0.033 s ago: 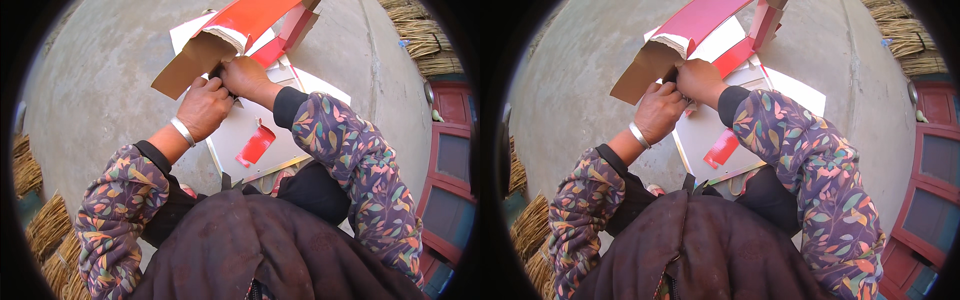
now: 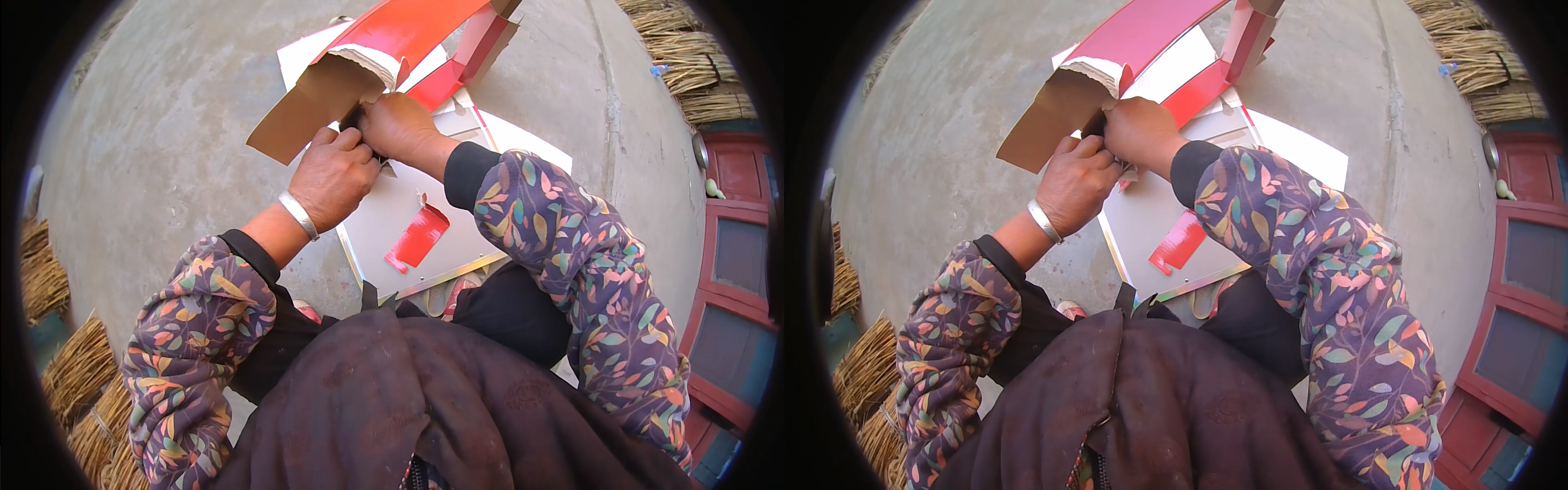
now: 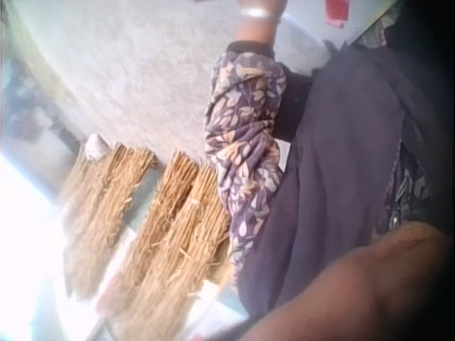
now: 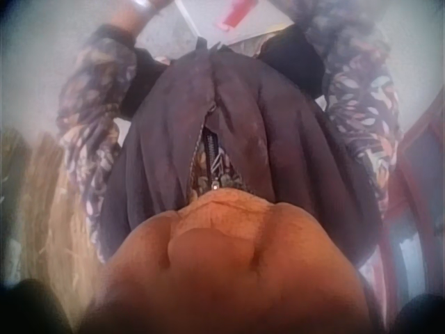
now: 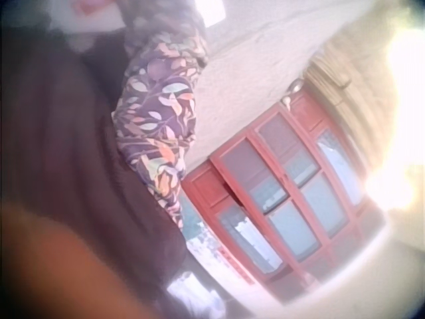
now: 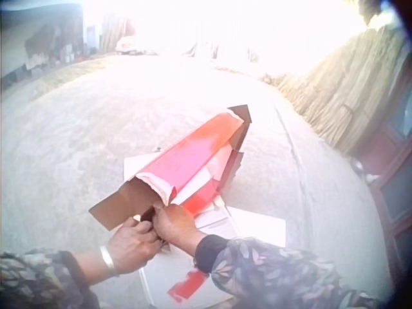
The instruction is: The person sits on the ground and disassembles a red cardboard box by hand. They peel off the lid, separate the frame, and tear away colored paper layers from the cardboard structure.
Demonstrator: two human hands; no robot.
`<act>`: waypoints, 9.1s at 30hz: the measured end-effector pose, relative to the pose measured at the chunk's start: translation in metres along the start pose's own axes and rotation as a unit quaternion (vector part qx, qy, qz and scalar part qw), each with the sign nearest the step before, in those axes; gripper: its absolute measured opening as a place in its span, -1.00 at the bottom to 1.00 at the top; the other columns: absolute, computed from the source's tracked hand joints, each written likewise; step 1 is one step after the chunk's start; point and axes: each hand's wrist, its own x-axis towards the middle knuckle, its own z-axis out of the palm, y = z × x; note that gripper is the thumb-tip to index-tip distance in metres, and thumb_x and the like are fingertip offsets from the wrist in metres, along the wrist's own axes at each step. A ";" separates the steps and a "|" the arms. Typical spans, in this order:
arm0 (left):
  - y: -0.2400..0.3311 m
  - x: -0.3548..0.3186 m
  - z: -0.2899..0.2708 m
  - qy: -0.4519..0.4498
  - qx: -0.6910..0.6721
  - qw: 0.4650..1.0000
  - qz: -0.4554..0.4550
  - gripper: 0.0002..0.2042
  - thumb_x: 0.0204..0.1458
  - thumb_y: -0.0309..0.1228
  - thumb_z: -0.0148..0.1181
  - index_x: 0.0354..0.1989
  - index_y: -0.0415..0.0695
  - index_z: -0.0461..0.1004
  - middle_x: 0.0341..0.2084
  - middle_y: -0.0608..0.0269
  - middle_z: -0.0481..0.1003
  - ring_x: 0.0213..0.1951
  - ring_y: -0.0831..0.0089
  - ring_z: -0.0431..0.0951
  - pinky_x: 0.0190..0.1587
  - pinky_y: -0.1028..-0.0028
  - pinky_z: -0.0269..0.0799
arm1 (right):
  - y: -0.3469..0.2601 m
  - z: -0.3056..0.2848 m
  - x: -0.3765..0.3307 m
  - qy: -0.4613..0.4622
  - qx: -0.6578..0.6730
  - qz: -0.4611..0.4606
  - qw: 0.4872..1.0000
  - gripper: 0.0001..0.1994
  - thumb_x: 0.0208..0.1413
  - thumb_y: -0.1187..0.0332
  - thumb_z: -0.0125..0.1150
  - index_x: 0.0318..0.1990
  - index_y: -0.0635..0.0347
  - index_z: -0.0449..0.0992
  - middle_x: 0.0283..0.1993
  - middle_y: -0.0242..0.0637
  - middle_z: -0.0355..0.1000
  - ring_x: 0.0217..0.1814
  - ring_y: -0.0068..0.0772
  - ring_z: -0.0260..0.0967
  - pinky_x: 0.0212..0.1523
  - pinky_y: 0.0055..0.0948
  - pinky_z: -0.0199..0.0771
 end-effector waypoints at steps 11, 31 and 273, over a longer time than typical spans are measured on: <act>0.001 0.017 0.008 -0.009 -0.036 0.999 -0.035 -0.94 0.02 -0.39 0.28 -0.36 -0.04 0.63 -0.34 0.39 0.55 -0.08 0.37 0.50 0.00 0.24 0.35 | 0.021 0.001 0.010 -0.023 0.035 0.043 0.998 -0.65 0.21 0.16 0.07 -0.08 0.22 0.65 -0.09 0.02 0.62 -0.02 0.02 0.60 -0.04 -0.12 0.60; -0.030 0.006 0.014 0.075 -0.085 0.990 -0.089 -0.88 -0.07 -0.43 0.40 -0.34 -0.11 0.61 -0.34 0.32 0.58 -0.09 0.23 0.53 -0.05 0.23 0.45 | -0.003 -0.015 -0.003 0.007 0.148 0.074 0.986 -0.63 0.14 0.14 0.05 -0.12 0.19 0.65 -0.16 0.01 0.63 -0.09 0.02 0.61 -0.01 -0.18 0.59; -0.069 0.051 0.012 -0.015 -0.548 0.593 -0.590 -0.69 0.27 -0.30 -0.01 0.04 -0.21 0.50 -0.18 0.12 0.64 -0.30 0.27 0.69 -0.26 0.29 0.67 | -0.009 -0.068 0.013 0.118 -0.187 -0.169 0.960 -0.69 0.26 0.17 0.23 0.01 0.18 0.51 0.01 -0.13 0.54 -0.07 -0.13 0.60 -0.17 -0.21 0.64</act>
